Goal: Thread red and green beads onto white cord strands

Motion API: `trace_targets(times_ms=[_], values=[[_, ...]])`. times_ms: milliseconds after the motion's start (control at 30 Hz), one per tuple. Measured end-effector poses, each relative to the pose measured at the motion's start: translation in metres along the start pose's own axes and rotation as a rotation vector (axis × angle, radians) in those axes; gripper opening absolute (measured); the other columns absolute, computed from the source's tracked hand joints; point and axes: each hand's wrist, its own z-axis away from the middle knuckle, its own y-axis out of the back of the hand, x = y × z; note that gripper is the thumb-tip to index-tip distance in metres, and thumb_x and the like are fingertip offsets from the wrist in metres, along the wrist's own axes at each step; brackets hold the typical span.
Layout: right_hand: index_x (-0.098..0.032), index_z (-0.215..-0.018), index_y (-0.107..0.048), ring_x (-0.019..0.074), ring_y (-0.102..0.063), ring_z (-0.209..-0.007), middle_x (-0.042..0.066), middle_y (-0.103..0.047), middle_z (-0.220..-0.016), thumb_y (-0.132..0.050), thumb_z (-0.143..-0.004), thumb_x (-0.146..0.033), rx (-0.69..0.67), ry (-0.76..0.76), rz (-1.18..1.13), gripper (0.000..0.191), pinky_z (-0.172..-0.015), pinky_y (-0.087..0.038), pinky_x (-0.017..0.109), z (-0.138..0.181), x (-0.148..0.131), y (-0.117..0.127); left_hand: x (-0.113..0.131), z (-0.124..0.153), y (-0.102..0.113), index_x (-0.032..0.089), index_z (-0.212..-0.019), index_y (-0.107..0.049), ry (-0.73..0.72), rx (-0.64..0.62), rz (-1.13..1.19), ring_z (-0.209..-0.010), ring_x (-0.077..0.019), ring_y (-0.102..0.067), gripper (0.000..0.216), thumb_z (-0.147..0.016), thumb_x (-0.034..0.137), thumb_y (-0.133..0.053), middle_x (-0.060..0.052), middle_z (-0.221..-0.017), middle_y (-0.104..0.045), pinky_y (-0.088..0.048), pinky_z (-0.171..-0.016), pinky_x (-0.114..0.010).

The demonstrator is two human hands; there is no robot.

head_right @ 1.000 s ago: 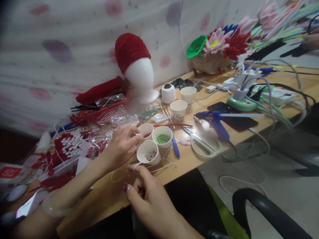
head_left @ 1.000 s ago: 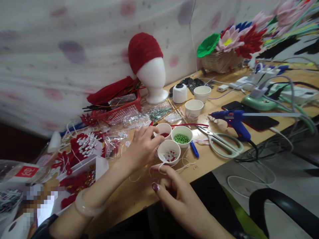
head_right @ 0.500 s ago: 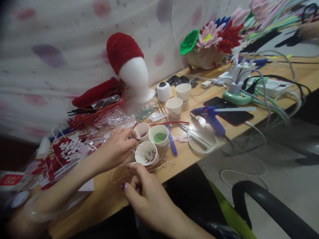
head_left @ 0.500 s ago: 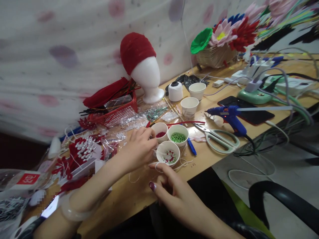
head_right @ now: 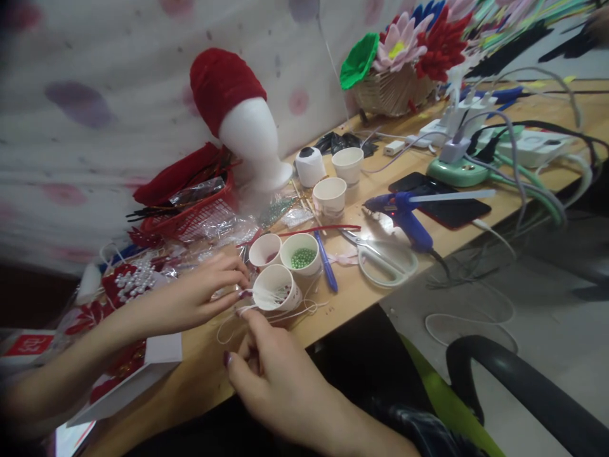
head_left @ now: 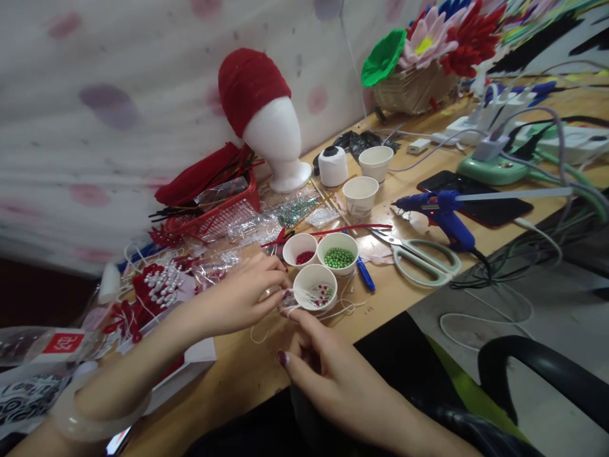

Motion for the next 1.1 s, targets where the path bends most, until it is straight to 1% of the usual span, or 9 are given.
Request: trace_targets(times_ms=[167, 267, 400, 500, 667, 733, 800, 933, 1100], values=[[-0.016, -0.117, -0.055, 0.0129, -0.058, -0.067, -0.001, -0.062, -0.079, -0.050, -0.092, -0.022, -0.015, -0.039, 0.116, 0.026, -0.062, -0.043, 0.025, 0.007, 0.000, 0.003, -0.002, 0.004, -0.012, 0.020, -0.106, -0.064, -0.020, -0.015, 0.052, -0.108, -0.0240, -0.049, 0.027, -0.084, 0.014, -0.049, -0.008, -0.111, -0.056, -0.045, -0.096, -0.043], [-0.016, -0.111, -0.053, 0.0142, -0.059, -0.067, 0.001, -0.065, -0.080, -0.049, -0.093, -0.023, -0.001, -0.065, 0.185, 0.021, -0.062, -0.043, 0.026, 0.008, 0.001, 0.004, -0.004, 0.005, -0.015, 0.021, -0.113, -0.062, 0.002, -0.036, 0.167, -0.113, -0.0225, -0.051, 0.035, -0.083, 0.012, -0.044, -0.007, -0.116, -0.057, -0.044, -0.101, -0.043], [-0.016, -0.110, -0.053, 0.0160, -0.062, -0.069, 0.003, -0.069, -0.080, -0.048, -0.094, -0.024, 0.025, -0.049, 0.245, 0.019, -0.063, -0.044, 0.028, 0.005, 0.004, 0.003, -0.005, 0.004, -0.021, 0.022, -0.105, -0.063, 0.068, -0.096, 0.352, -0.110, -0.0207, -0.054, 0.025, -0.094, 0.027, -0.041, -0.005, -0.110, -0.059, -0.046, -0.100, -0.040], [-0.014, -0.111, -0.054, 0.0165, -0.063, -0.068, 0.005, -0.070, -0.081, -0.048, -0.094, -0.023, 0.037, -0.032, 0.259, 0.019, -0.063, -0.044, 0.028, 0.000, 0.006, 0.001, -0.003, 0.002, -0.027, 0.021, -0.100, -0.064, 0.092, -0.079, 0.402, -0.108, -0.0207, -0.054, 0.029, -0.097, 0.042, -0.044, -0.005, -0.109, -0.059, -0.045, -0.101, -0.040], [-0.016, -0.097, -0.054, 0.0159, -0.062, -0.066, 0.005, -0.069, -0.079, -0.049, -0.092, -0.022, 0.007, -0.044, 0.279, 0.009, -0.059, -0.043, 0.027, -0.003, 0.005, -0.002, -0.001, 0.002, -0.032, 0.020, -0.093, -0.063, 0.087, 0.000, 0.410, -0.106, -0.0196, -0.053, 0.026, -0.099, 0.036, -0.043, -0.005, -0.105, -0.060, -0.044, -0.098, -0.038], [-0.016, -0.103, -0.055, 0.0157, -0.062, -0.067, 0.004, -0.069, -0.080, -0.048, -0.093, -0.022, -0.025, -0.029, 0.262, 0.014, -0.061, -0.045, 0.027, 0.000, 0.003, -0.001, -0.001, 0.004, -0.030, 0.020, -0.090, -0.062, 0.071, 0.021, 0.423, -0.103, -0.0186, -0.055, 0.027, -0.100, 0.033, -0.041, -0.005, -0.103, -0.061, -0.044, -0.097, -0.037], [-0.015, -0.118, -0.053, 0.0158, -0.063, -0.068, 0.004, -0.069, -0.082, -0.048, -0.093, -0.022, -0.043, 0.000, 0.248, 0.027, -0.063, -0.046, 0.027, 0.005, 0.000, 0.002, 0.000, 0.005, -0.025, 0.020, -0.090, -0.061, 0.065, 0.032, 0.440, -0.100, -0.0175, -0.057, 0.029, -0.101, 0.033, -0.037, -0.004, -0.100, -0.062, -0.045, -0.095, -0.035], [-0.015, -0.145, -0.040, 0.0158, -0.063, -0.069, 0.003, -0.069, -0.083, -0.048, -0.093, -0.019, -0.023, 0.041, 0.261, 0.053, -0.065, -0.048, 0.027, 0.016, -0.004, 0.010, 0.004, 0.006, -0.017, 0.023, -0.081, -0.057, 0.110, 0.133, 0.481, -0.090, -0.0170, -0.058, 0.031, -0.099, 0.036, -0.036, -0.001, -0.090, -0.063, -0.049, -0.087, -0.032], [-0.013, -0.148, -0.039, 0.0158, -0.062, -0.065, 0.003, -0.070, -0.080, -0.049, -0.093, -0.021, 0.010, 0.044, 0.305, 0.056, -0.062, -0.049, 0.027, 0.022, -0.002, 0.019, 0.006, 0.000, -0.012, 0.022, -0.074, -0.055, 0.164, 0.200, 0.627, -0.078, -0.0159, -0.056, 0.031, -0.096, 0.037, -0.039, 0.001, -0.079, -0.061, -0.049, -0.075, -0.029]])
